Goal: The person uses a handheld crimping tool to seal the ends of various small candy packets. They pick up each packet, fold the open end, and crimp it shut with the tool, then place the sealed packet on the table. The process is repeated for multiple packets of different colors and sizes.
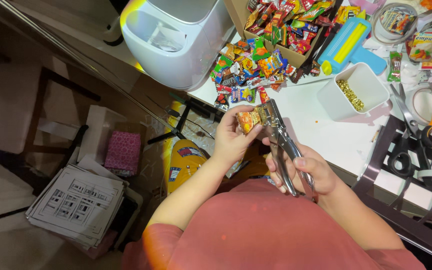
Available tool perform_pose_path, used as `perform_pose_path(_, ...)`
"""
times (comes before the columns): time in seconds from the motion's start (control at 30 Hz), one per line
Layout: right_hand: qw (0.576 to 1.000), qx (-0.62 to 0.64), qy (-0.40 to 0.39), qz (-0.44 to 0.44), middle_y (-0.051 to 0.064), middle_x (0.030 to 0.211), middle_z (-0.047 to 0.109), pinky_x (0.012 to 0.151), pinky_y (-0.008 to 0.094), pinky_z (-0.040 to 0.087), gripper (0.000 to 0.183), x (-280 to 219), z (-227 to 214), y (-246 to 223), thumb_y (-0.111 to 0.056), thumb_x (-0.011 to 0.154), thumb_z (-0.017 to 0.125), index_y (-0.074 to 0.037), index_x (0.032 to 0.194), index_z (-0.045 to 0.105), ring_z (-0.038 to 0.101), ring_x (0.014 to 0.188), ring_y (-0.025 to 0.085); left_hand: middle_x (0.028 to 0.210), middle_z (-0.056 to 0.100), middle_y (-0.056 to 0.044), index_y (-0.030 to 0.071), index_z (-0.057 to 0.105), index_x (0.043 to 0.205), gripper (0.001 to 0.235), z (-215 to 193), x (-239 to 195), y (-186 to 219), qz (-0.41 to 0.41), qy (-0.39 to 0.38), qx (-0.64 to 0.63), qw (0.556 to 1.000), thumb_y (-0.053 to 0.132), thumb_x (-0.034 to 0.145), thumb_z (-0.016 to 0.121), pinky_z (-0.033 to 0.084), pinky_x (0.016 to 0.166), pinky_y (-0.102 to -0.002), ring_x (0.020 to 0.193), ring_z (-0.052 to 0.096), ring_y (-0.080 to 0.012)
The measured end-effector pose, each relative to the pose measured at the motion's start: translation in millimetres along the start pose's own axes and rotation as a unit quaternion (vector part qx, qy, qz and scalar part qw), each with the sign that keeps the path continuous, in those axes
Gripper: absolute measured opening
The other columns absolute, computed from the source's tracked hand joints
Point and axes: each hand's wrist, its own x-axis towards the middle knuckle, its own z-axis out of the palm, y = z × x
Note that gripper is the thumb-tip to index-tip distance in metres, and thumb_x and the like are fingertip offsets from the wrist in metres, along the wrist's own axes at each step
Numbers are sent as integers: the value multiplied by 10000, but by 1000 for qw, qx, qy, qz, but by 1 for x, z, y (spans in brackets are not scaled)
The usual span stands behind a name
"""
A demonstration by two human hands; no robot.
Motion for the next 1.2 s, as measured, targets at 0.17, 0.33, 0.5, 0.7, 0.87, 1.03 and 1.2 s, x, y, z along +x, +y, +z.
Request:
perform_pose_path(0.17, 992, 69, -66, 77, 325, 1232, 584, 862, 601, 573, 835, 8, 3, -5, -455, 885, 674, 46, 1474, 355, 650, 1081, 441, 1112, 698, -131, 6, 670, 1145, 401, -6, 1, -5, 20, -10, 29, 999, -28, 788, 849, 579, 907, -324, 1039, 664, -136)
perform_pose_path(0.33, 984, 100, -81, 126, 265, 1349, 571, 963, 646, 501, 1004, 9, 2, -6, -560, 846, 663, -3, 1568, 243, 590, 1219, 388, 1101, 707, -130, 7, 685, 1125, 391, -7, 0, -7, 24, -7, 13, 1000, -24, 776, 859, 578, 911, -322, 1032, 667, -128)
perform_pose_path(0.5, 987, 77, -58, 128, 273, 1341, 567, 941, 668, 522, 986, 8, -5, -7, -534, 859, 659, 8, 1564, 233, 594, 1207, 409, 1112, 721, -115, 63, 728, 1062, 332, -4, 6, 16, 144, -19, 175, 974, 105, 777, 894, 553, 949, -388, 1057, 710, -248)
perform_pose_path(0.7, 990, 61, -43, 116, 291, 1351, 557, 948, 704, 488, 1006, 4, -18, -11, -478, 851, 708, 24, 1567, 211, 584, 1228, 420, 1122, 711, -160, 50, 709, 1058, 306, -11, 20, 23, 193, 6, 221, 956, 5, 788, 846, 539, 971, -451, 1088, 686, -326)
perform_pose_path(0.87, 895, -402, 148, 126, 259, 1316, 614, 958, 597, 541, 997, -17, -42, -33, -422, 719, 676, 2, 1567, 368, 603, 1221, 410, 1222, 671, -138, 33, 600, 1211, 396, -31, 27, 8, 61, 23, 31, 997, -26, 862, 776, 580, 938, -332, 1124, 659, -199)
perform_pose_path(1.03, 474, -806, 268, 233, 242, 1325, 594, 1074, 549, 466, 1057, 0, -37, -41, -482, 668, 786, -34, 1565, 451, 565, 1276, 473, 1223, 657, -156, -18, 533, 1271, 466, -36, 25, 2, 1, 16, -47, 999, -23, 869, 770, 630, 859, -262, 1070, 677, -161)
perform_pose_path(1.2, 347, -859, 270, 263, 233, 1239, 642, 1070, 548, 466, 968, 8, -35, -27, -665, 773, 669, -67, 1519, 519, 592, 1247, 448, 1228, 655, -187, 24, 478, 1351, 583, -37, 28, -3, -1, 27, -44, 999, -58, 852, 768, 619, 895, -287, 1083, 677, -196)
